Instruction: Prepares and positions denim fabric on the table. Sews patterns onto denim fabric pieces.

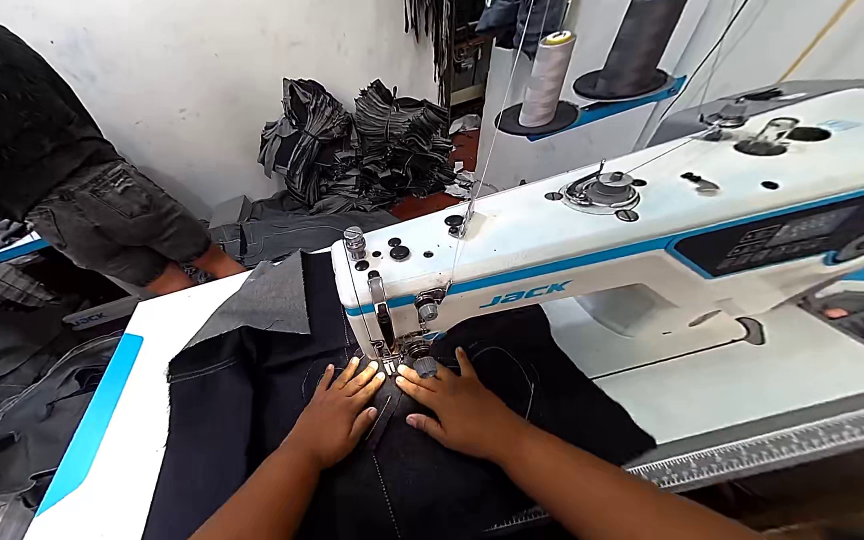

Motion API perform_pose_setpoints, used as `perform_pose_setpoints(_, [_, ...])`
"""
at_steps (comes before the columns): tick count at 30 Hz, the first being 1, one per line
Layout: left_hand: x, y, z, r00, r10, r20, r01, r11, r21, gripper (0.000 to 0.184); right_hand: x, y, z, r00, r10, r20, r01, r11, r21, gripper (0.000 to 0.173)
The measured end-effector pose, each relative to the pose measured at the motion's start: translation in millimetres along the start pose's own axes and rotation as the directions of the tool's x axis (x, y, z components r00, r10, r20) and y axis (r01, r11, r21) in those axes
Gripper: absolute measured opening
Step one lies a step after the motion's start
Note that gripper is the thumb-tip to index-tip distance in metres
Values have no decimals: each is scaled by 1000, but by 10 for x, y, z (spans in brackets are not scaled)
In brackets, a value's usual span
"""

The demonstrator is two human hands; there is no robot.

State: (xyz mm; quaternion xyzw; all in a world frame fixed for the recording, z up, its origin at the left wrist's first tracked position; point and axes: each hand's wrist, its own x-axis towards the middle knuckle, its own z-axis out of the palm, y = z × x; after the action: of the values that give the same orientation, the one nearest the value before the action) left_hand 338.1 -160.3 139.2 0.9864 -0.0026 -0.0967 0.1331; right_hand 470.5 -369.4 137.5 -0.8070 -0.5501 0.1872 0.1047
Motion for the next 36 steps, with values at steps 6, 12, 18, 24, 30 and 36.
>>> perform_pose_setpoints(6, [21,311,42,969,-244,26,244,970,-17,56,80,231,-139,992,-120,-30,117,990,-82,51])
perform_pose_setpoints(12, [112,343,19,947,-320,34,320,947,16,58,-83,-366,-16,983,182,26,-184,975,126,56])
perform_pose_setpoints(18, [192,422,-32,911,-411,32,409,911,44,59,19,-189,-26,988,149,-32,-142,977,160,57])
perform_pose_setpoints(24, [325,587,-62,841,-540,29,539,842,37,61,159,52,-165,997,15,-81,-2,988,156,49])
perform_pose_setpoints(30, [307,779,-94,823,-564,68,566,824,-19,65,241,157,-195,999,30,-18,-28,993,114,53])
perform_pose_setpoints(36, [196,688,-71,868,-494,55,497,859,-124,66,37,338,284,692,-4,-721,189,966,176,43])
